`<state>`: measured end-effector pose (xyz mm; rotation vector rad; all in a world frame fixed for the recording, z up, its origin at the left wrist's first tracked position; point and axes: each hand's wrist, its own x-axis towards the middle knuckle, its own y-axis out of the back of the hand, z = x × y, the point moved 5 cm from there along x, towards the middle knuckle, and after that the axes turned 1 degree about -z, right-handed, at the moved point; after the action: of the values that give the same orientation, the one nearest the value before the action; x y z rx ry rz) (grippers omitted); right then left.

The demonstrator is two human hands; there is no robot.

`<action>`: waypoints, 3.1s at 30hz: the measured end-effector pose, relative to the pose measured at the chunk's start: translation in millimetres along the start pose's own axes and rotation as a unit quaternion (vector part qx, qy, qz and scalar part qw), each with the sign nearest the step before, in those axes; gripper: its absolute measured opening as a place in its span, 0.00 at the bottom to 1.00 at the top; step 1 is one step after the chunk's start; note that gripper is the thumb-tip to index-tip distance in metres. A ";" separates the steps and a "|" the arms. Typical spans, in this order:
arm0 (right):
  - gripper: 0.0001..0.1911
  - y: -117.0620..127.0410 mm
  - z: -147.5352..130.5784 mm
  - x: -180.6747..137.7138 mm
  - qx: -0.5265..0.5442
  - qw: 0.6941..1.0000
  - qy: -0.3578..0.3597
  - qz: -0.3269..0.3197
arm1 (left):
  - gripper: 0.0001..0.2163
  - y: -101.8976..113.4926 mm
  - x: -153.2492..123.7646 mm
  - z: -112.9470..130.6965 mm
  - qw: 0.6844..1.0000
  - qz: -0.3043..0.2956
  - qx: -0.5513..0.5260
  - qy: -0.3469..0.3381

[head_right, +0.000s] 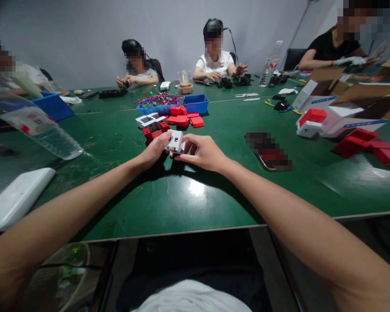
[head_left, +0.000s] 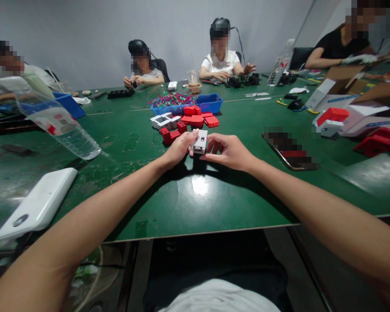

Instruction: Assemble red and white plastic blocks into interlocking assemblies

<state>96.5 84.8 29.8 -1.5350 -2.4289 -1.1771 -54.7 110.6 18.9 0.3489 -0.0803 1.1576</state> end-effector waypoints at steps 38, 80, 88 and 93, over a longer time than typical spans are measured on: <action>0.21 14.0 -0.7 -0.2 -0.223 0.961 0.012 0.161 | 0.29 -11.1 -17.9 -4.6 0.899 -0.048 0.432 -0.050; 0.21 18.5 2.8 1.0 -0.098 0.978 0.026 0.184 | 0.22 -4.2 -22.7 -4.8 0.951 0.017 0.305 -0.042; 0.25 24.2 -1.5 1.1 -0.124 0.979 0.055 0.151 | 0.21 0.8 -19.8 -5.2 0.947 0.064 0.283 -0.139; 0.27 23.0 -0.3 1.3 -0.118 0.983 0.040 0.137 | 0.23 2.2 -21.0 -3.3 0.939 0.076 0.301 -0.146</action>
<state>113.8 90.8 43.8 -1.7720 -2.0053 -1.4738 -65.6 93.9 11.3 1.0756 -0.0097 1.2616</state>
